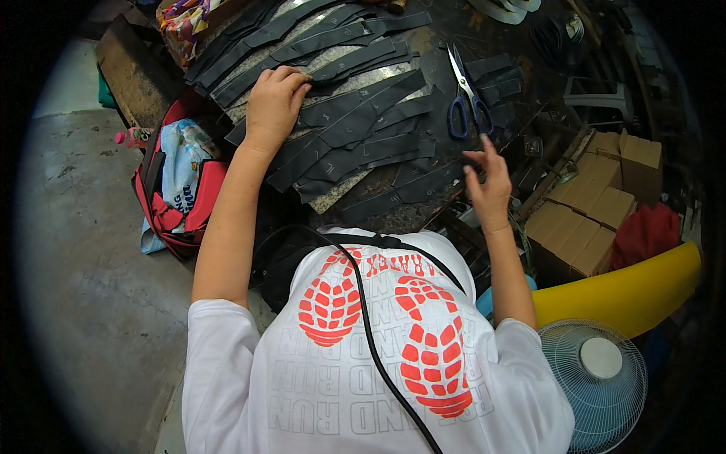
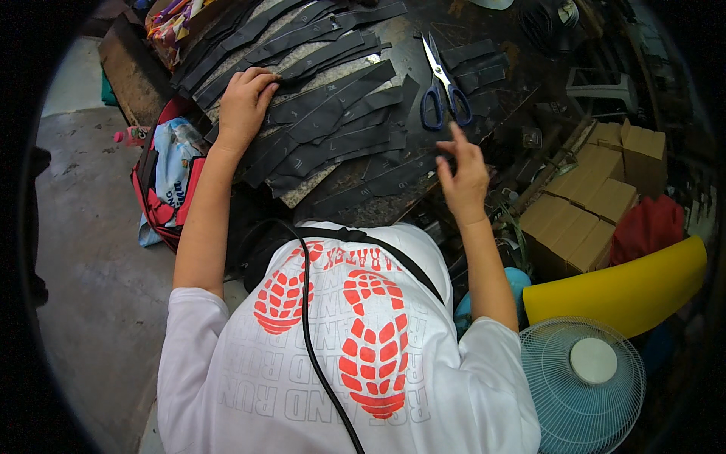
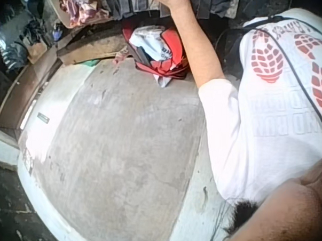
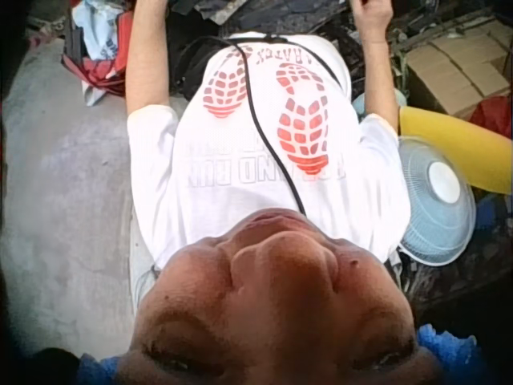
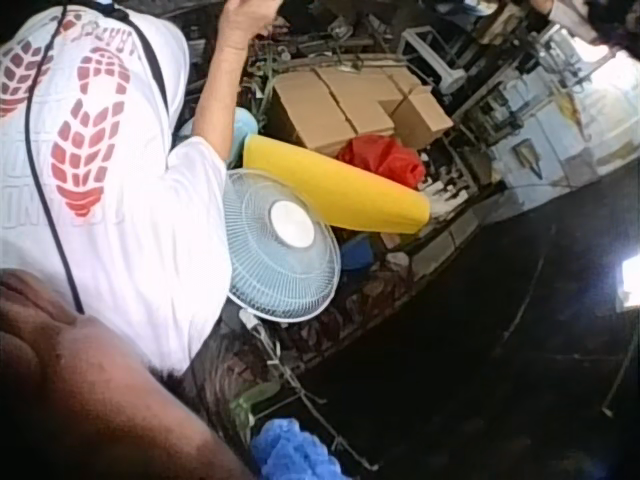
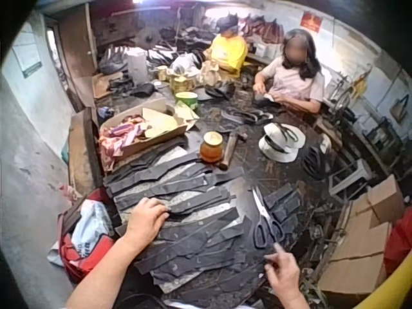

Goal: The person sorts and stacks black rubber pieces on a workbench. They use scissors to trim some pieces and arrange them into neat piles. The person also briefly handles a small jar before returning to sorting the rubber pieces.

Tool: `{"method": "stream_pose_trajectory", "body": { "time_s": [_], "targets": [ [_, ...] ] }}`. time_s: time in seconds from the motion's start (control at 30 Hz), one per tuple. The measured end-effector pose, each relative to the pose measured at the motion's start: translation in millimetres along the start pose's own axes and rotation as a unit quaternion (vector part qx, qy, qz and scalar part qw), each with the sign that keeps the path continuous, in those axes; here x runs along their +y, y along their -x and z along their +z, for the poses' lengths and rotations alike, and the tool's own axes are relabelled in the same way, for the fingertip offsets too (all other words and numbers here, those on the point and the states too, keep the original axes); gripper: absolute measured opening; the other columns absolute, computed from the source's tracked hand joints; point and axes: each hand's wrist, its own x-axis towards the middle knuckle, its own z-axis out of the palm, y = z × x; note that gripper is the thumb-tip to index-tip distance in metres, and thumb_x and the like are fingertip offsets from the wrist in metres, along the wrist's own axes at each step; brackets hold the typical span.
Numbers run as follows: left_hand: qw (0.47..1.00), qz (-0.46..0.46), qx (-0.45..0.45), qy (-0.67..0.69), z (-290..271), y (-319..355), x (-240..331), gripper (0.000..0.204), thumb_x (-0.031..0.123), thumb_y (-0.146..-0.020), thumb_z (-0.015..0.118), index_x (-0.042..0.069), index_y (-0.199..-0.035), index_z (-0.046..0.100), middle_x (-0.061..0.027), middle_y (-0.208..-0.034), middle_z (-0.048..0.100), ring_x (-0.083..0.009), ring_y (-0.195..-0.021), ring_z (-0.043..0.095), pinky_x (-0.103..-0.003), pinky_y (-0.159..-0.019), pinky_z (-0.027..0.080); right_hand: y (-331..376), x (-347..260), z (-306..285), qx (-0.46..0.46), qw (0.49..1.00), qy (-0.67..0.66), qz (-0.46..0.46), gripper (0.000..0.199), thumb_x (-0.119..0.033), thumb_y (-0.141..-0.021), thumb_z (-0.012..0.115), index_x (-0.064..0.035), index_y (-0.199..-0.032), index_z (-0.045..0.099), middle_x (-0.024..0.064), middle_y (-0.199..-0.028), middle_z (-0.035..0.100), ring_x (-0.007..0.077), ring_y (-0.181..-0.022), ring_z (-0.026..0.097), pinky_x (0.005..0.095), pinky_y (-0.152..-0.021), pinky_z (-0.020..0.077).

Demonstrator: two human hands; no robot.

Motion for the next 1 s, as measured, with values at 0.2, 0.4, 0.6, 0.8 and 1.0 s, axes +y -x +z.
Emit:
{"method": "stream_pose_trajectory", "body": {
  "time_s": [0.2, 0.4, 0.6, 0.8, 1.0],
  "targets": [
    [0.999, 0.004, -0.027, 0.027, -8, 4, 1, 0.025, 0.014, -0.085, 0.069, 0.006, -0.108, 0.075, -0.0069, -0.113, 0.069, -0.0307, -0.105, 0.061, -0.041, -0.096, 0.051, 9, -29, 14, -0.071, 0.983, 0.069, -0.156, 0.067, 0.001, -0.076, 0.074, -0.0086, -0.14, 0.057, 0.0076, -0.113, 0.068, 0.0301, -0.115, 0.061, 0.0535, -0.111, 0.041],
    [0.999, 0.022, 0.032, 0.003, -38, 13, 42, 0.033, 0.019, -0.08, 0.076, 0.007, -0.111, 0.073, -0.0138, -0.125, 0.063, -0.0346, -0.12, 0.057, -0.045, -0.104, 0.045, -30, -74, -20, -0.316, 0.946, -0.07, -0.021, 0.065, 0.009, -0.074, 0.07, -0.0092, -0.135, 0.061, 0.0101, -0.094, 0.064, 0.0244, -0.089, 0.066, 0.0411, -0.094, 0.0513],
    [0.836, -0.02, -0.295, 0.463, -62, 30, 113, 0.055, 0.029, -0.088, 0.078, 0.002, -0.133, 0.06, -0.0186, -0.125, 0.067, -0.0354, -0.116, 0.065, -0.042, -0.101, 0.049, -92, -129, -39, -0.321, 0.902, -0.271, -0.098, 0.051, 0.013, -0.081, 0.07, -0.0053, -0.128, 0.062, 0.0056, -0.095, 0.062, 0.0145, -0.086, 0.062, 0.0284, -0.082, 0.0523],
    [0.87, -0.167, -0.15, 0.438, -95, 17, 86, 0.034, 0.01, -0.092, 0.07, 0.003, -0.125, 0.065, -0.0154, -0.101, 0.073, -0.0167, -0.086, 0.069, -0.032, -0.08, 0.054, -173, -129, -5, -0.286, 0.924, -0.223, -0.122, 0.062, 0.009, -0.082, 0.074, -0.0083, -0.139, 0.057, -0.0004, -0.092, 0.057, 0.0087, -0.084, 0.057, 0.025, -0.078, 0.0506],
    [0.964, -0.194, -0.149, 0.101, -72, -14, 26, 0.032, 0.011, -0.091, 0.07, 0.003, -0.122, 0.067, -0.0127, -0.107, 0.07, -0.0236, -0.101, 0.067, -0.035, -0.088, 0.053, -223, -122, 87, -0.221, 0.966, -0.09, -0.102, 0.046, -0.009, -0.087, 0.079, -0.0142, -0.13, 0.065, -0.0011, -0.083, 0.062, 0.0088, -0.074, 0.057, 0.0266, -0.071, 0.0487]
  ]
}}
